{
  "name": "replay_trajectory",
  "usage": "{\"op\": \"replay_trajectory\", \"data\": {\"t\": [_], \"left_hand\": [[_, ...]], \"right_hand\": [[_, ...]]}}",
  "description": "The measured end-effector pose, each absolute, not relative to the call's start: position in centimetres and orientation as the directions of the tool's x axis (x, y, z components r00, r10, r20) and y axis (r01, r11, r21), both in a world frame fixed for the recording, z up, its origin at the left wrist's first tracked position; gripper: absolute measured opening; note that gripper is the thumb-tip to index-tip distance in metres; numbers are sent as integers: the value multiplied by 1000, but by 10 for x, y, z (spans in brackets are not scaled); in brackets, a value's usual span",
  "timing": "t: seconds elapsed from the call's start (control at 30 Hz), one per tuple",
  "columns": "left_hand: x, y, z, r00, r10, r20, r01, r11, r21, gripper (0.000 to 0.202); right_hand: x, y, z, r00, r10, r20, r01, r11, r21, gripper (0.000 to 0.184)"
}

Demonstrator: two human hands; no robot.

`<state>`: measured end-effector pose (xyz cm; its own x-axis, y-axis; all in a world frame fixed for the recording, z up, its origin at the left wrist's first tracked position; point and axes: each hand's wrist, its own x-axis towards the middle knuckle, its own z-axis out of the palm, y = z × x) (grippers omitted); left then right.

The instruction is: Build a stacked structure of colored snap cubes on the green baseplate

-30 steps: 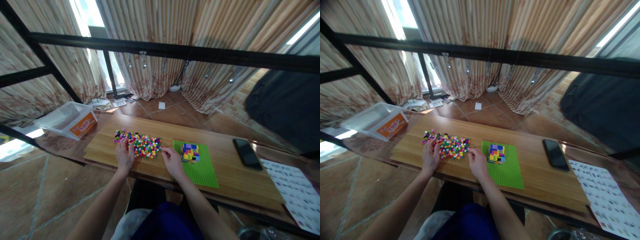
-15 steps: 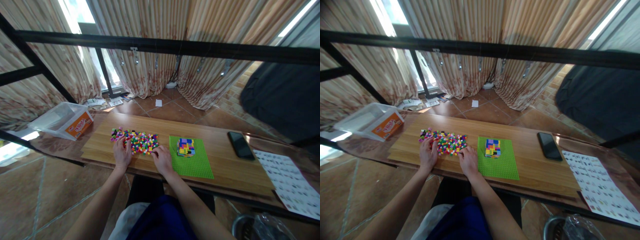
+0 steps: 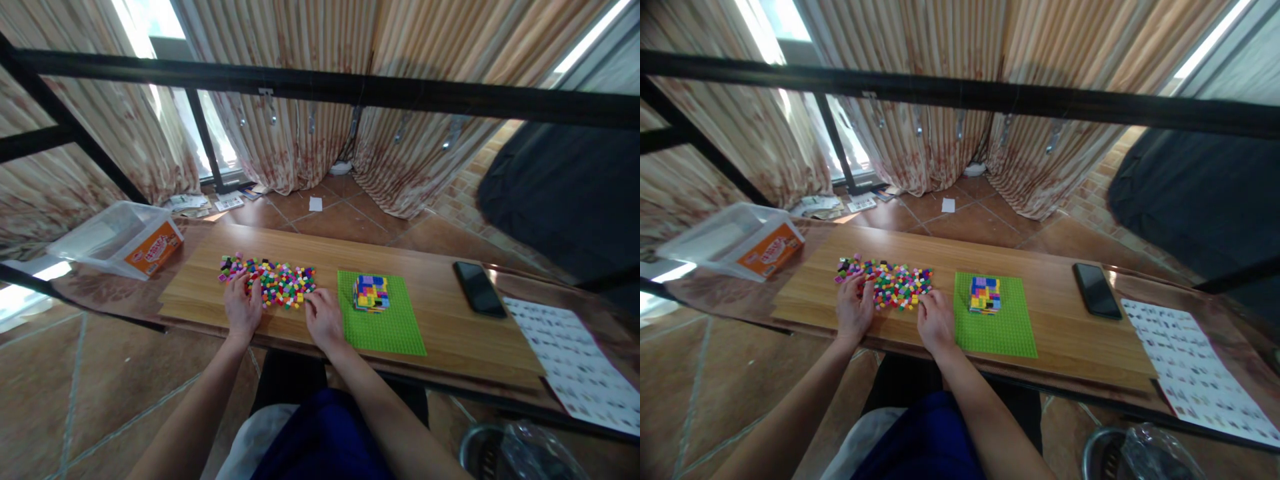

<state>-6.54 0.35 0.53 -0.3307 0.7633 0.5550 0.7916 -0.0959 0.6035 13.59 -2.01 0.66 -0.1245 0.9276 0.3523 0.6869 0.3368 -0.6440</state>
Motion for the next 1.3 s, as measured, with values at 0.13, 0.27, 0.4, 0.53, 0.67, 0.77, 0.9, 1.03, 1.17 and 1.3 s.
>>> {"op": "replay_trajectory", "data": {"t": [0.13, 0.27, 0.4, 0.53, 0.67, 0.77, 0.9, 1.03, 1.17, 1.3], "left_hand": [[-65, 4, 5, -330, 768, 549, 788, -96, 609, 31], [-66, 4, 5, -334, 771, 542, 784, -91, 613, 30], [-67, 5, 5, -330, 767, 550, 788, -98, 608, 32], [-67, 5, 7, -330, 768, 548, 793, -89, 602, 32], [-68, 6, 8, -319, 771, 551, 787, -108, 607, 31], [-69, 6, 8, -311, 769, 558, 794, -113, 597, 31], [-69, 7, 9, -307, 775, 552, 794, -112, 597, 30], [-69, 8, 10, -310, 774, 552, 792, -112, 601, 29], [-70, 8, 11, -303, 780, 548, 792, -114, 600, 29], [-70, 8, 12, -291, 785, 547, 803, -110, 586, 31]], "right_hand": [[131, -18, 11, -181, 919, 351, 739, 363, -568, 18], [122, -16, 15, -155, 933, 324, 787, 315, -531, 15], [113, -11, 17, -107, 948, 299, 801, 260, -539, 13], [107, -7, 16, -87, 952, 292, 791, 244, -561, 13], [110, -9, 17, -59, 938, 342, 721, 277, -635, 15], [118, -15, 22, -36, 939, 342, 624, 289, -726, 17], [139, -34, 35, -27, 951, 309, 461, 286, -840, 15], [175, -57, 50, 72, 943, 325, 393, 273, -878, 17], [221, -66, 57, 233, 918, 320, 390, 214, -896, 20], [260, -57, 51, 417, 863, 286, 326, 152, -933, 18]]}}
